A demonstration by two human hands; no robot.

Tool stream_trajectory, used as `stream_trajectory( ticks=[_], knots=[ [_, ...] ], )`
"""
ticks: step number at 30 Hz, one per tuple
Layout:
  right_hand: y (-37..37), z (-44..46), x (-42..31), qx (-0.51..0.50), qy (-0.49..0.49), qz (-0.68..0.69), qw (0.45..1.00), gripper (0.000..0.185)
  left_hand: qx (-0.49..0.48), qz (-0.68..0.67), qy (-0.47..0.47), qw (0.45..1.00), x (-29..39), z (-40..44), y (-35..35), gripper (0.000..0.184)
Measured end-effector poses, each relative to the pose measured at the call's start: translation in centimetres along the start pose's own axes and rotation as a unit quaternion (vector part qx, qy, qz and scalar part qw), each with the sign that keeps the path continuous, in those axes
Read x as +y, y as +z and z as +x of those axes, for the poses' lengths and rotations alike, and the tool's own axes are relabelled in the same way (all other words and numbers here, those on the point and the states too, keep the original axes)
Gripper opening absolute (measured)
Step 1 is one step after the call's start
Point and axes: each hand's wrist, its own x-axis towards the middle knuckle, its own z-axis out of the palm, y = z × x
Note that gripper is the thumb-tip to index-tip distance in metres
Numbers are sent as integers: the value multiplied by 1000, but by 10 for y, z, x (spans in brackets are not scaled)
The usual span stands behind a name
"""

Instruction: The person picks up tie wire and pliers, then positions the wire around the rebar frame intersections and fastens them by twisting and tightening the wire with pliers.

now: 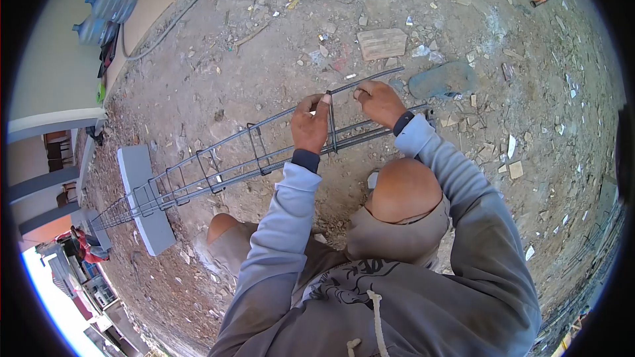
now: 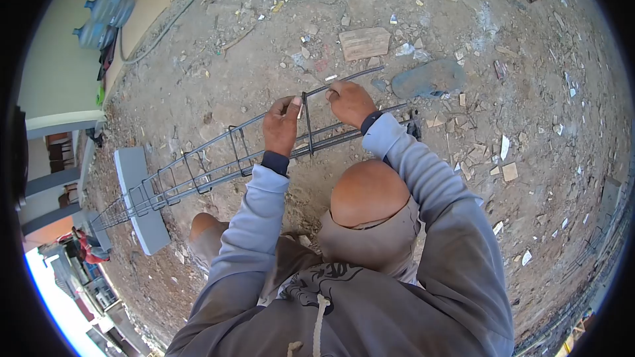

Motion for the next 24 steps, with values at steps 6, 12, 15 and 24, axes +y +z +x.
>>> stream_trajectory(
  ticks=[6, 12, 15, 24],
  knots=[
    [18, 35, 21, 43, 34, -32, 998, 24, -42, 231, -46, 971, 4, 30, 7, 41],
    [29, 44, 18, 49, -37, -101, 993, 19, -69, 191, -47, 978, -18, 41, 18, 33],
    [36, 57, 27, -53, -32, -144, 988, 19, -56, 185, -56, 979, -22, 45, 15, 29],
    [20, 63, 13, -116, -11, -161, 980, 19, 25, 361, 5, 932, -14, 33, 7, 23]
  ],
)
